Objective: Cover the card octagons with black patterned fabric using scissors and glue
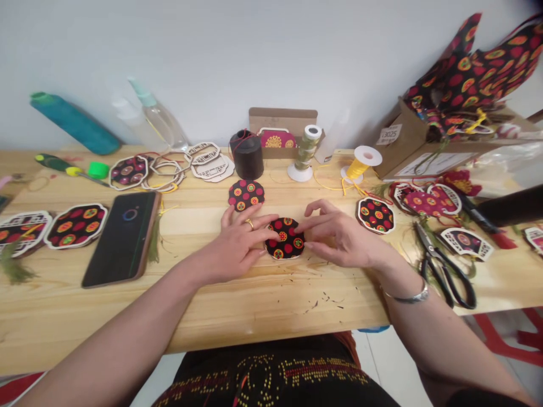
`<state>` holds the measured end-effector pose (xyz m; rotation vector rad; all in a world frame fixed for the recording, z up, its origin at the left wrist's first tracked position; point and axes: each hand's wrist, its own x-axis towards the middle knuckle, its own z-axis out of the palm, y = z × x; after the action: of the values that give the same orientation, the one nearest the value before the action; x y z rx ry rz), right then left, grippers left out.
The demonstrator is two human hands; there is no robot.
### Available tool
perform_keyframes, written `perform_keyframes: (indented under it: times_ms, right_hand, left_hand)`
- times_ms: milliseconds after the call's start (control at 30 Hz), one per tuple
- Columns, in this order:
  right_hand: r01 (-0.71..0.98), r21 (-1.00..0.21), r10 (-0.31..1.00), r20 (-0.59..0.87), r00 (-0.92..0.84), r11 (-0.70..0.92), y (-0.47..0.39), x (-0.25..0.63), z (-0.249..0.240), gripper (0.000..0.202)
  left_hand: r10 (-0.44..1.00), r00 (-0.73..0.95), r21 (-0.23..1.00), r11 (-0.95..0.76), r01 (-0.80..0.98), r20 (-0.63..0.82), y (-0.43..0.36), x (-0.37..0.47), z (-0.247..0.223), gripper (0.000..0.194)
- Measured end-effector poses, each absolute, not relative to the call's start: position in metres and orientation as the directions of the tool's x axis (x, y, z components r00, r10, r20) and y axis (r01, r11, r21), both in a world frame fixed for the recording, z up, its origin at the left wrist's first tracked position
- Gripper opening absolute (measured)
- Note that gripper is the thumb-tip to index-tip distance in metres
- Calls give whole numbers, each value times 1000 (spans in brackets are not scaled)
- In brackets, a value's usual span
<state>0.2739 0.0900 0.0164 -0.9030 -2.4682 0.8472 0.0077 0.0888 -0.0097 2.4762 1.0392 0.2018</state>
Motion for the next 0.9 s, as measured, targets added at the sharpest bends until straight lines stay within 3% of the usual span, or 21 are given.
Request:
perform_keyframes:
  times_ms: [167, 267, 367, 533, 667, 767, 900]
  right_hand:
    - [478, -612, 728, 252, -637, 630, 89, 274, 16, 20]
    - [407, -652, 667, 209, -715, 640, 88, 273, 18, 20]
    - [462, -623, 681, 160, -714, 631, 88, 274, 19, 21]
    - [500, -572, 725, 270, -633, 650, 86, 270, 18, 23]
    - [445, -586, 639, 168, -751, 677, 81, 260, 15, 22]
    - [520, -548, 679, 124, -724, 655, 81, 258, 13, 23]
    - [573, -499, 731, 201, -652, 650, 82, 257, 11, 25]
  left_hand:
    - [705, 709, 453, -624, 637, -26, 89, 7, -11, 40]
    - [708, 706, 443, -628, 640, -16, 89, 6, -12, 40]
    - [709, 705, 426, -634, 645, -12, 88, 6, -11, 40]
    - [722, 691, 420, -621, 662, -22, 86, 7, -9, 40]
    - [760, 650, 430, -580, 692, -20, 84, 8, -7, 45]
    - [762, 647, 404, -585, 703, -24, 83, 9, -6, 36]
    - [772, 635, 412, -587, 697, 25, 81, 9, -5, 37]
